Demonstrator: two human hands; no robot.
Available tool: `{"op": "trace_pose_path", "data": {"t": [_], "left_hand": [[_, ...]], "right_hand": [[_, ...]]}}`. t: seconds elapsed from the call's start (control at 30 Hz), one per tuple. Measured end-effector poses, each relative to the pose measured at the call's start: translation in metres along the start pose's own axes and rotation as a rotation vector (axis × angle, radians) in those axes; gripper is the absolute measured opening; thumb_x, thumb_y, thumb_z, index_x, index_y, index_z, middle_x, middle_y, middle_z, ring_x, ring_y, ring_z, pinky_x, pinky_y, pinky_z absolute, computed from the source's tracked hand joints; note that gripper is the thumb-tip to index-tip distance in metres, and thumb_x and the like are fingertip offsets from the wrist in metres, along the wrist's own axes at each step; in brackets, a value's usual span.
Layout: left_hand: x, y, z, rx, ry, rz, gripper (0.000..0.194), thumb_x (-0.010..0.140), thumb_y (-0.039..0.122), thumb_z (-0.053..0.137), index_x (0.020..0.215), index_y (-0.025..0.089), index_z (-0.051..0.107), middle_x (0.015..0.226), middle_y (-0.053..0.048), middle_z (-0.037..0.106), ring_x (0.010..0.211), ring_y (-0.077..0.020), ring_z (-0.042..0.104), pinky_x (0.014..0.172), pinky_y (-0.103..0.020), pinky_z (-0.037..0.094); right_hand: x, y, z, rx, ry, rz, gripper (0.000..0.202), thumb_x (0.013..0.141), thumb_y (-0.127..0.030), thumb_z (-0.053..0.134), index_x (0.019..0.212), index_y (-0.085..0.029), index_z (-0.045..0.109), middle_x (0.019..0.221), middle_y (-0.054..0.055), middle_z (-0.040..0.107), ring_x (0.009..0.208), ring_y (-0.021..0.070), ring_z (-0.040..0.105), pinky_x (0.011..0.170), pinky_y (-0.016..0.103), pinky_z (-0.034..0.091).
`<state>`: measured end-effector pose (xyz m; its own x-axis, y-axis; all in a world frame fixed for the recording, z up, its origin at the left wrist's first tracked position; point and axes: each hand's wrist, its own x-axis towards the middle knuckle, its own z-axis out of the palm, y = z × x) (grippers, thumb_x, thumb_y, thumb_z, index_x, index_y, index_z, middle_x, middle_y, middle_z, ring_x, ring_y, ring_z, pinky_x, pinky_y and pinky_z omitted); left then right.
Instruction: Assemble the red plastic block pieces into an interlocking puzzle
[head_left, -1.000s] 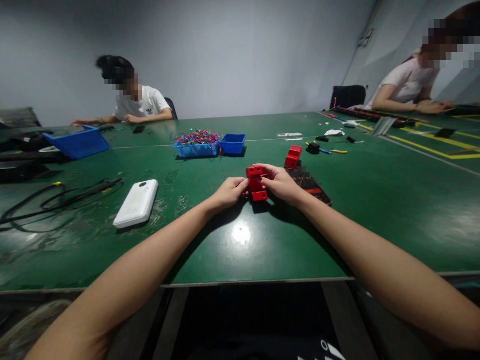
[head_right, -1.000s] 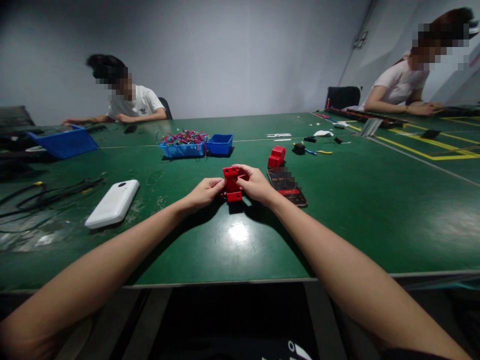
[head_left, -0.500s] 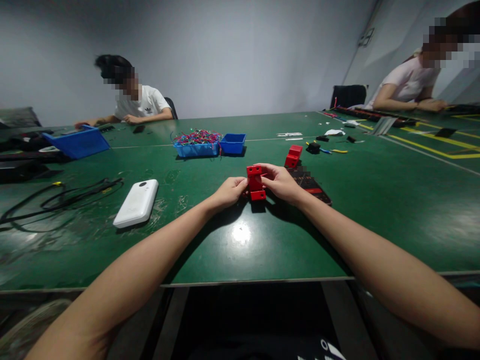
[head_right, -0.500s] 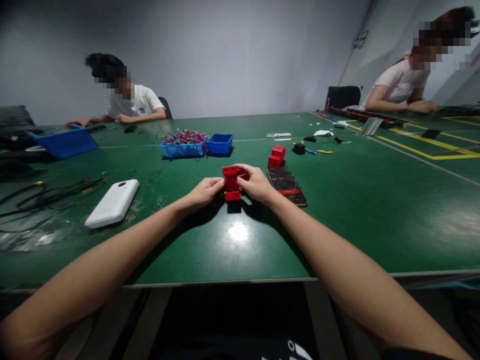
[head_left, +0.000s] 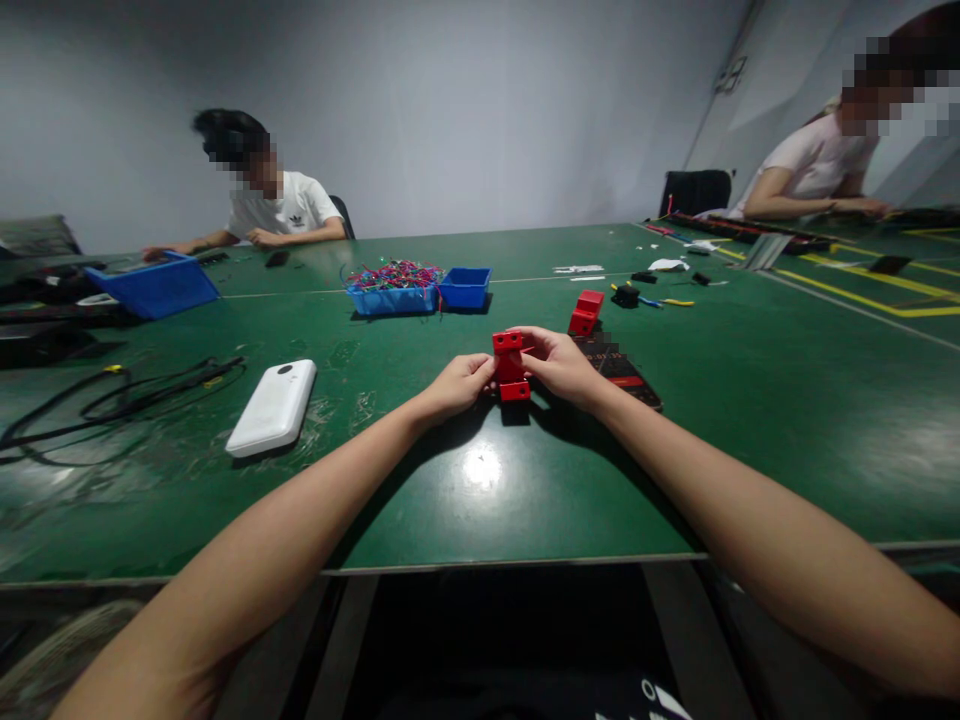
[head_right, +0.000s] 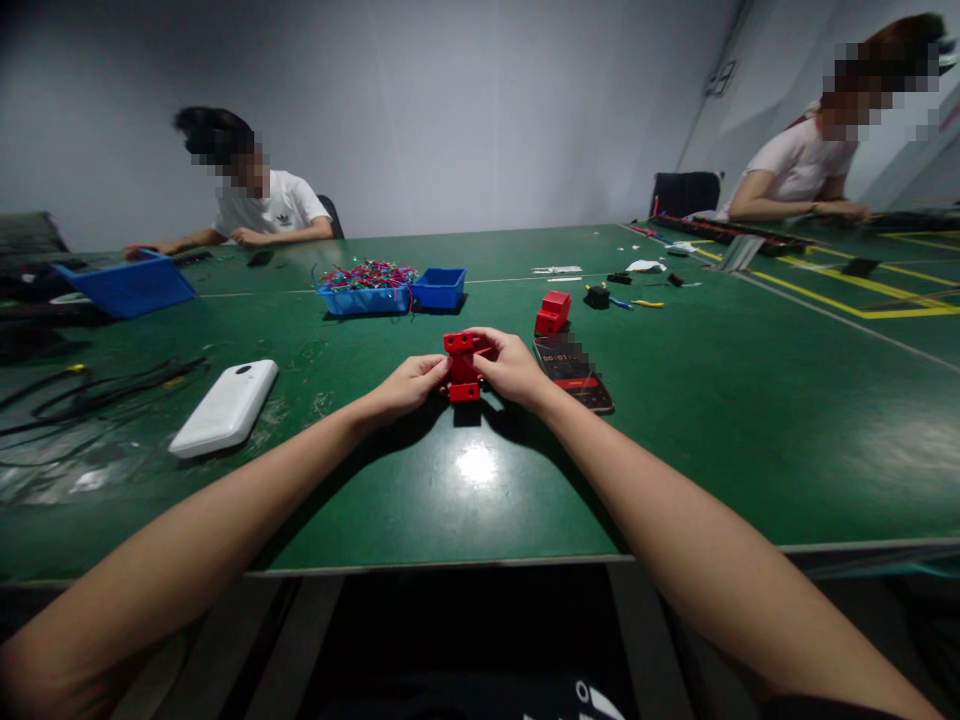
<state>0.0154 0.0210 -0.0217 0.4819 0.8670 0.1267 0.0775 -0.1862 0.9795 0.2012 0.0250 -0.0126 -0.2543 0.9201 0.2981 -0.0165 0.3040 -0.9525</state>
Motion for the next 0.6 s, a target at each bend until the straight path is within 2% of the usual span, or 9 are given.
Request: {"op": "trace_pose_path", "data": {"t": [0.6], "left_hand": [[0.0018,-0.0025,0.0008,-0.015,-0.025,0.013,0.047,0.081,0.059,0.061,0.075,0.012,0.059,0.063,0.000,0.053,0.057,-0.0094,0.044,0.059,-0.024,0.033]], "right_hand": [[0.0007,0.0025,-0.0053,0.042,-0.072,0.043,0.047,0.069,-0.029,0.077,0.114,-0.019,0.068,0.102,0.006,0.074,0.091,0.0202,0.069,0.079,0.034,0.057]]}}
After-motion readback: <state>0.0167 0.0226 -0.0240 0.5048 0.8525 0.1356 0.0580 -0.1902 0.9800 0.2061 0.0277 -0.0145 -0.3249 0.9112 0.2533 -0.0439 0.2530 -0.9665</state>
